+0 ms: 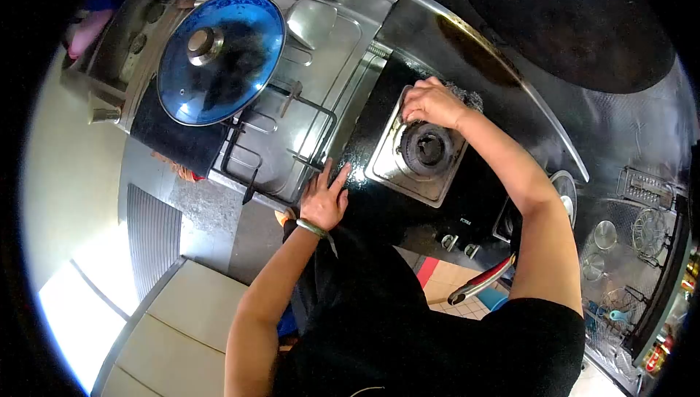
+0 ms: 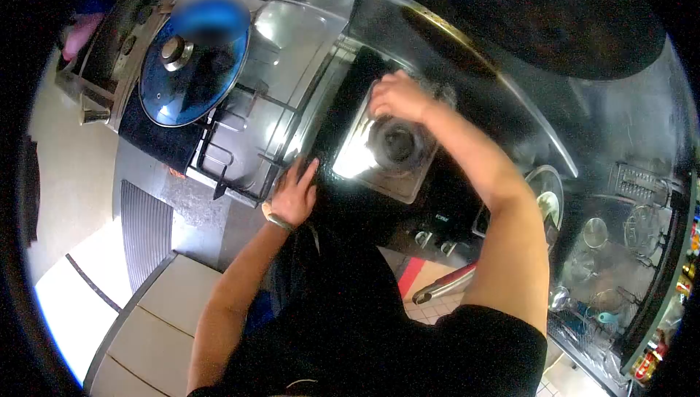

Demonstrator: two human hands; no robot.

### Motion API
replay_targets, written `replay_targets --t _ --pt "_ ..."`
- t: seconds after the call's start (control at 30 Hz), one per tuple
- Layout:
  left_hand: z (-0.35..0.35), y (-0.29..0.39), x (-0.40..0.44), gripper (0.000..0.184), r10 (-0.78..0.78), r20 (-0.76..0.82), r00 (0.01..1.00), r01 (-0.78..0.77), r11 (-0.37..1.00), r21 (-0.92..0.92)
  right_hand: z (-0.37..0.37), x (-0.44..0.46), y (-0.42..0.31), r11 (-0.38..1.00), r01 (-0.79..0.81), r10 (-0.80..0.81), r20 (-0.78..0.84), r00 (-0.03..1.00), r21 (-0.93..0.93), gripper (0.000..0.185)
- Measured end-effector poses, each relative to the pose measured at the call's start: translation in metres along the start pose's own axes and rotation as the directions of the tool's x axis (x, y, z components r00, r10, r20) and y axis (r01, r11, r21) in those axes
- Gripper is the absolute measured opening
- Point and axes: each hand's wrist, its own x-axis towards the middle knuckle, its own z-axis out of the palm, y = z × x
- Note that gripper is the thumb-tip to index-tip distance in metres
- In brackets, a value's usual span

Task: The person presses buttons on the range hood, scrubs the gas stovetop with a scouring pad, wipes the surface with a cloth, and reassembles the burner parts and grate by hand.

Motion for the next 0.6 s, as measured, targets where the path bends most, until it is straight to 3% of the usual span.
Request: replay_targets --t 0.17,0.23,0.43,0.47,0.53,0.6 --pt "0.003 -0.003 0.001 0.07 0.032 -0.045 0.998 -0.033 0.999 -0.025 0.021 -0.065 0.042 0.962 -0.266 0.271 -0.099 0.958 0.056 0.015" --pt "0.005 -0.003 0.0 0.07 0.042 -0.067 0.997 -0.043 0.999 -0.019 0.036 -0.098 0.044 0.951 -0.308 0.309 -0.092 0.947 0.025 0.012" --pt "0.011 -0.007 0.0 0.069 0.039 -0.075 0.996 -0.043 0.998 -0.042 0.048 -0.08 0.043 0.961 -0.256 0.275 -0.293 0.916 0.099 0.01" --pt "0.008 -0.004 -0.001 0.068 0.029 -0.066 0.997 -0.032 0.999 -0.034 0.044 -0.067 0.041 0.97 -0.214 0.24 -0.296 0.925 0.118 0.011" --pt "-0.007 0.005 0.0 0.067 0.008 0.034 0.999 -0.007 1.0 -0.018 0.044 -0.061 0.039 0.962 -0.247 0.27 -0.289 0.919 0.113 0.011" --pt "-0.007 0.005 0.001 0.067 0.013 0.03 0.999 -0.012 1.0 -0.026 0.053 -0.073 0.042 0.951 -0.29 0.308 -0.279 0.909 0.104 0.011"
